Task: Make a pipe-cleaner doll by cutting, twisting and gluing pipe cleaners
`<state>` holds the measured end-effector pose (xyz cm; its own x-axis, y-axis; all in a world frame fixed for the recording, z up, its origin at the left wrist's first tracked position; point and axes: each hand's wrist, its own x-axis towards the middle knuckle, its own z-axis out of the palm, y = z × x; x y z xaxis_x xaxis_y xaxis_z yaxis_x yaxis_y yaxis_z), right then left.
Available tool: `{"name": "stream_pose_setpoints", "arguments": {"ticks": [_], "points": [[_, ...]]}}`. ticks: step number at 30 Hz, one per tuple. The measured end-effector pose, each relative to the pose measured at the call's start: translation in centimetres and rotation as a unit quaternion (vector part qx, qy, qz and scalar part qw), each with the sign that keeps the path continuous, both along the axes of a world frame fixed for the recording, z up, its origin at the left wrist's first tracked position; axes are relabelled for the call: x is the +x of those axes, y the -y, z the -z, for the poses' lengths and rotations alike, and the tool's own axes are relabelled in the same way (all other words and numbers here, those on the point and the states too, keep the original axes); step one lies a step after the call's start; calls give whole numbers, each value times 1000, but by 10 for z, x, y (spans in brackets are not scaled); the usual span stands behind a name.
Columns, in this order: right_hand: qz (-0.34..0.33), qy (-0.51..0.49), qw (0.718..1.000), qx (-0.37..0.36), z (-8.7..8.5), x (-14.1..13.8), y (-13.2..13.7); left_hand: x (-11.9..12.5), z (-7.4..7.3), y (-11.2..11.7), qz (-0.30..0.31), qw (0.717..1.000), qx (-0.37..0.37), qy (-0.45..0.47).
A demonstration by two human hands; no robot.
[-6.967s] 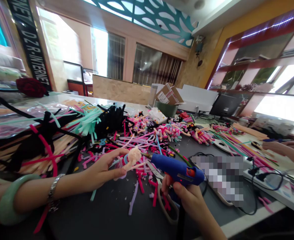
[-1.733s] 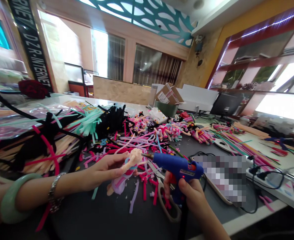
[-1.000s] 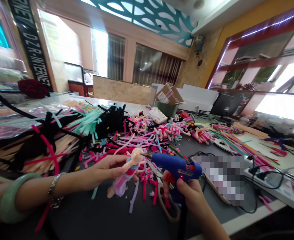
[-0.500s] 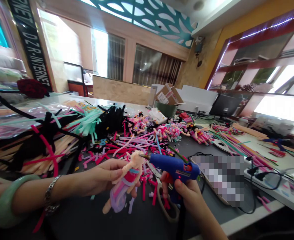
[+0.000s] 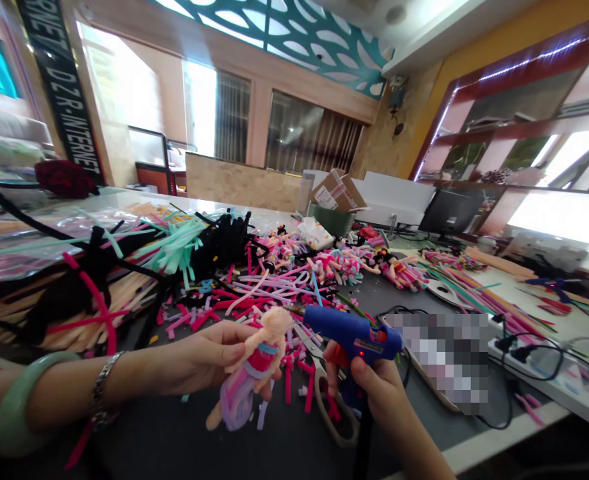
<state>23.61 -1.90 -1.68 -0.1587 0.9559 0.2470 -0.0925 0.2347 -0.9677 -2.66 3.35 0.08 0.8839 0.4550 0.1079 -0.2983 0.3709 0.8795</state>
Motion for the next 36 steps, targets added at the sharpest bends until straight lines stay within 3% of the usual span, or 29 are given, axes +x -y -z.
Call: {"name": "stream_pose_setpoints", "arguments": {"ticks": [7, 17, 36], "points": [[31, 7, 999, 4, -1, -2, 0, 0, -3, 0, -7, 1000, 24, -16], [18, -14, 999, -26, -2, -5, 3, -2, 0, -2, -34, 998, 38, -43], [-21, 3, 1000, -20, -1, -2, 2, 2, 6, 1, -33, 999, -3, -3]]}}
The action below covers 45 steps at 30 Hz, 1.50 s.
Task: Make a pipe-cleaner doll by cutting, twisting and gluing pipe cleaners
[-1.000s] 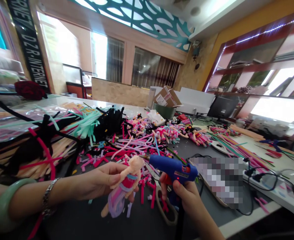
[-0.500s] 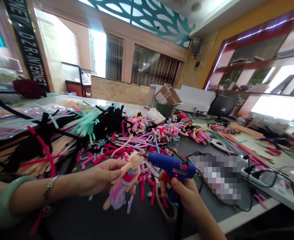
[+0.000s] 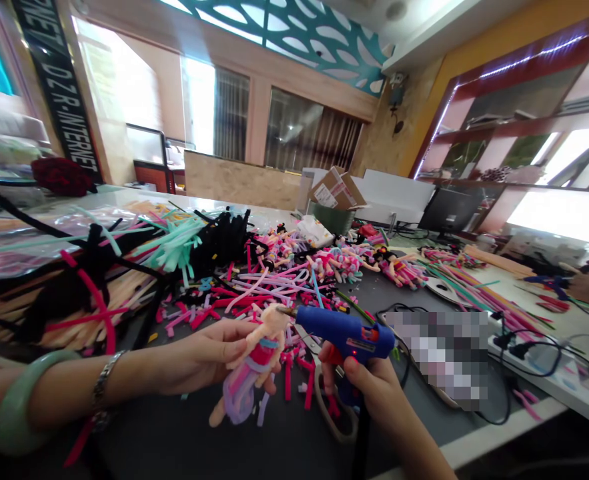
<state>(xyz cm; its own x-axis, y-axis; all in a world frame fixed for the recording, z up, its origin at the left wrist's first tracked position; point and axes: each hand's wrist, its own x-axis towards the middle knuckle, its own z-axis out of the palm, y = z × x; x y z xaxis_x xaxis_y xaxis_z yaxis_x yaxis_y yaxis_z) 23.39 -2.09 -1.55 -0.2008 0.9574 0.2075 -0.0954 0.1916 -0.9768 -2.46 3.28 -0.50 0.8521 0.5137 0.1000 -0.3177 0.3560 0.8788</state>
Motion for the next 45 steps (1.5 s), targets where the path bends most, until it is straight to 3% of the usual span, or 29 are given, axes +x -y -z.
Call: {"name": "stream_pose_setpoints", "arguments": {"ticks": [13, 45], "points": [[-13, 38, 999, 12, 0, 3, -2, 2, 1, 1, 32, 998, -20, 47], [-16, 40, 999, 13, -1, 3, 0, 1, -4, 0, -15, 999, -47, 9]]}}
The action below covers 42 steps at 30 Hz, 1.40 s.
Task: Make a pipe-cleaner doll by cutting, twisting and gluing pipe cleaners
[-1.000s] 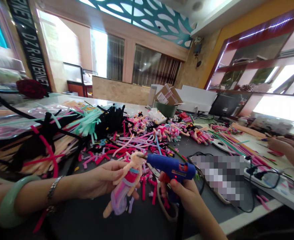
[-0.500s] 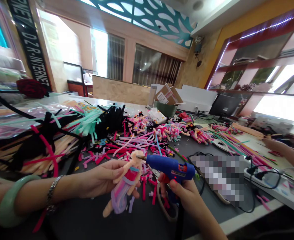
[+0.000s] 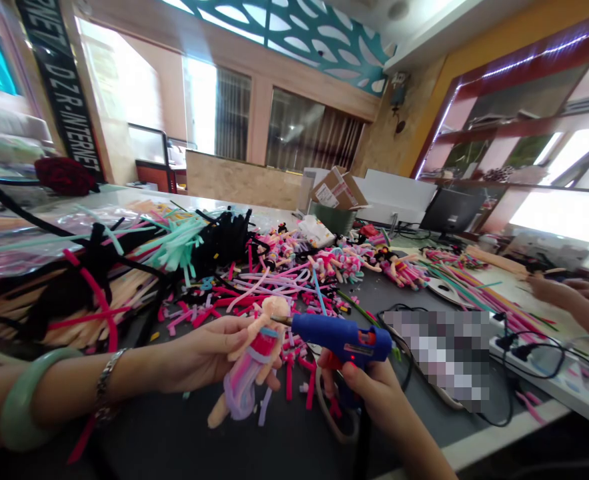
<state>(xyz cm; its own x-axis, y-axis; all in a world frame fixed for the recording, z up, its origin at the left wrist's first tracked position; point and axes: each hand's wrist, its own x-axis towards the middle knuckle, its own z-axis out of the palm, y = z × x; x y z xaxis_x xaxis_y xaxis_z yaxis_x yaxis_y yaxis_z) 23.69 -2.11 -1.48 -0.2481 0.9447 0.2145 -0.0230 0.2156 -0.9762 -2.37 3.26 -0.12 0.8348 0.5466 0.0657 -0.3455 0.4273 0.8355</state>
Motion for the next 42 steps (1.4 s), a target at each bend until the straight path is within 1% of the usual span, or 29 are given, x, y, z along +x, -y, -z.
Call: {"name": "stream_pose_setpoints", "arguments": {"ticks": [6, 11, 15, 24, 36, 42], "points": [[-1, -18, 1000, 8, 1, -1, -1, -1, 2, -1, 9, 1000, -1, 1], [26, -34, 999, 18, -1, -4, 0, 0, 2, -1, 23, 1000, 9, 13], [40, -30, 999, 11, -1, -4, 1, 0, 2, 0, 35, 999, 16, 30], [22, -15, 1000, -2, 0, -1, -2, 0, 4, 0, 22, 1000, 6, 16], [44, 16, 999, 14, -2, -3, -2, 0, 3, 0, 23, 1000, 14, 15], [51, 14, 998, 20, -2, -4, -2, 0, 2, 0, 26, 999, 14, 20]]}}
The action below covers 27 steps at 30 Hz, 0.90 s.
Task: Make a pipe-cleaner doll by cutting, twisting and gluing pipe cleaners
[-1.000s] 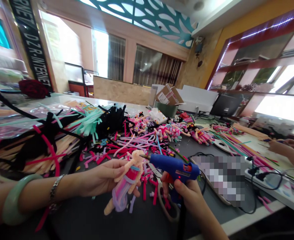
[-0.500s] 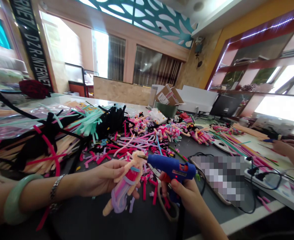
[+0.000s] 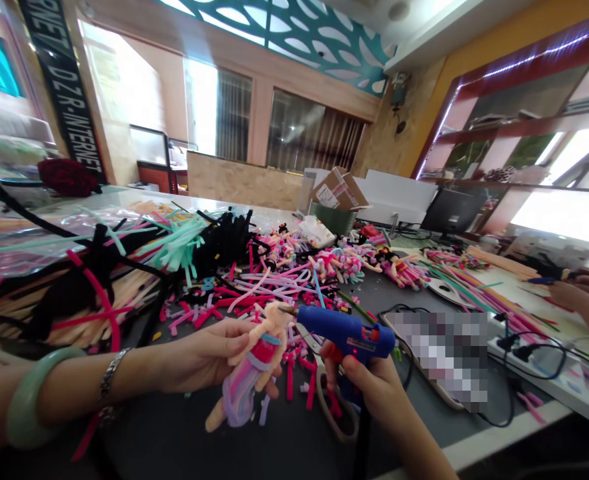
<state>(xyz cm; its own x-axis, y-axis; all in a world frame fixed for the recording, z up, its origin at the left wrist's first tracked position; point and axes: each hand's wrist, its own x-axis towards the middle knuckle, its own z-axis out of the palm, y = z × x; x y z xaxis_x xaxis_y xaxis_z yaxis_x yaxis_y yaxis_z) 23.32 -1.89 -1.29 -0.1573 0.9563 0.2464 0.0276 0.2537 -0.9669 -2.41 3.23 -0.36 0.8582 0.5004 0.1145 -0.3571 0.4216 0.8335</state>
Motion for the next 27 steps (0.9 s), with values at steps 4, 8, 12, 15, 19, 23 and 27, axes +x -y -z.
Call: {"name": "stream_pose_setpoints", "arguments": {"ticks": [4, 8, 12, 15, 19, 23, 27], "points": [[0, 10, 1000, 9, 0, -1, 0, 0, 1, 0, 7, 1000, 4, 8], [1, 11, 1000, 18, -1, 0, 0, 0, 1, -1, 5, 1000, 2, 6], [3, 11, 1000, 18, 0, 1, -1, 0, 1, 0, 4, 1000, -1, 1], [13, 10, 999, 30, 0, 1, 0, 0, 1, 0, 5, 1000, 5, -1], [22, 10, 999, 35, 0, 1, 0, 0, 2, -1, 19, 1000, 18, 10], [25, 8, 999, 30, -1, 0, 0, 0, 2, -1, 30, 999, 23, 10], [19, 9, 1000, 17, -2, 0, -1, 0, 1, -1, 22, 1000, 15, 9]]}}
